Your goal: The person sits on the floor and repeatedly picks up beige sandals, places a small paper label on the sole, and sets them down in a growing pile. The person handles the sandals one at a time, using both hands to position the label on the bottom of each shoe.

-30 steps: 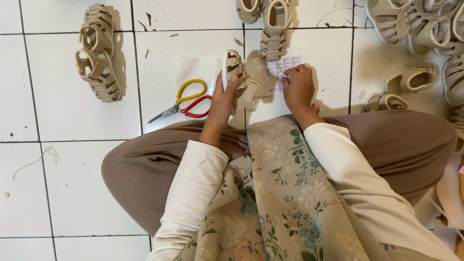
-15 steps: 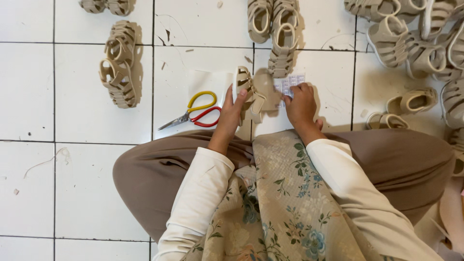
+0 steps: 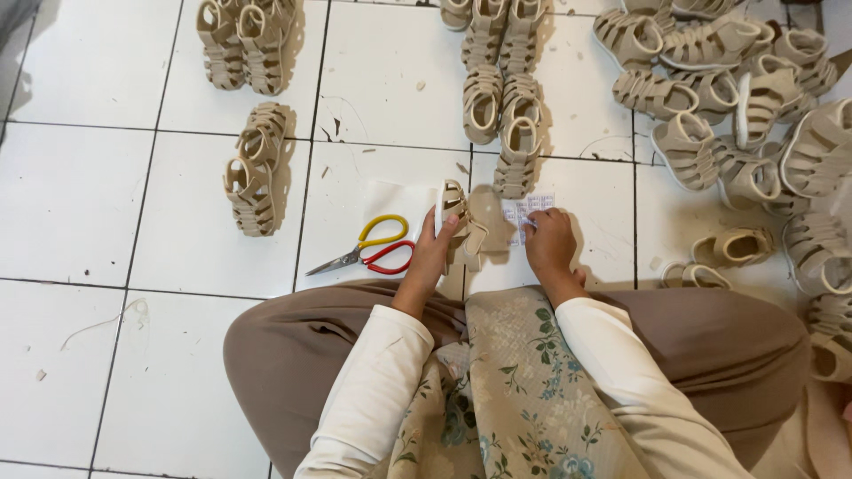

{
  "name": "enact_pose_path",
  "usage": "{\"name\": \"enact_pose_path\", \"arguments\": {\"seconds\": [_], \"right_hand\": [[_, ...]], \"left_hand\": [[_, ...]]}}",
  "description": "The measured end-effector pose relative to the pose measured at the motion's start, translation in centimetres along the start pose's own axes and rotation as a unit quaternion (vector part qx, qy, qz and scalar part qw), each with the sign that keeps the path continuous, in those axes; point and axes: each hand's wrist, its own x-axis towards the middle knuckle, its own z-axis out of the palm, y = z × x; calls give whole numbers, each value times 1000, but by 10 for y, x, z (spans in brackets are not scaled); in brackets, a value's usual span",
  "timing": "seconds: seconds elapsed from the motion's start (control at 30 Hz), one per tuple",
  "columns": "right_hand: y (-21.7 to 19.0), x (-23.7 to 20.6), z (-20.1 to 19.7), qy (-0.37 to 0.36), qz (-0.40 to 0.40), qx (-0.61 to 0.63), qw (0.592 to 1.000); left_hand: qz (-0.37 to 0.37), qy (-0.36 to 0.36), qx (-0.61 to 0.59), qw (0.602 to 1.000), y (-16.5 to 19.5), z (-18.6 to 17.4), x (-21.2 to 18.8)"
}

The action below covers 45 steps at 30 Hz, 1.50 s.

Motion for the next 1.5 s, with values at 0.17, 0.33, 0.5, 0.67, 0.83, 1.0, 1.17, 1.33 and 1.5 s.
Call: {"name": "enact_pose_path", "arguments": {"seconds": [0.17, 0.33, 0.5, 0.67, 0.83, 1.0, 1.17, 1.33, 1.5], "right_hand": [[-3, 1, -5, -7, 0, -17, 1000], [-7, 1, -9, -9, 13, -14, 1000], [-7, 5, -9, -1, 3, -14, 1000], [-6, 6, -5, 12, -16, -25, 999], [-7, 11, -6, -11, -9, -40, 999], [-10, 15, -11, -38, 2, -18, 999], [-13, 16, -13, -44, -10, -4, 999], [-15, 14, -10, -52, -20, 10, 998], [-10, 15, -4, -49, -30, 23, 998]], "left_hand": [[-9, 1, -1, 1000, 6, 1, -5], [-11, -1, 5, 1000, 11, 2, -7], [-7, 2, 18, 1000, 11, 2, -6], [-10, 2, 8, 1000, 7, 2, -5], [-4, -2, -5, 1000, 5, 3, -3], [-11, -7, -7, 1000, 4, 4, -3], [-9, -9, -9, 1000, 5, 5, -1], [-16, -10, -1, 1000, 3, 2, -2], [-18, -5, 27, 999, -2, 2, 0]]}}
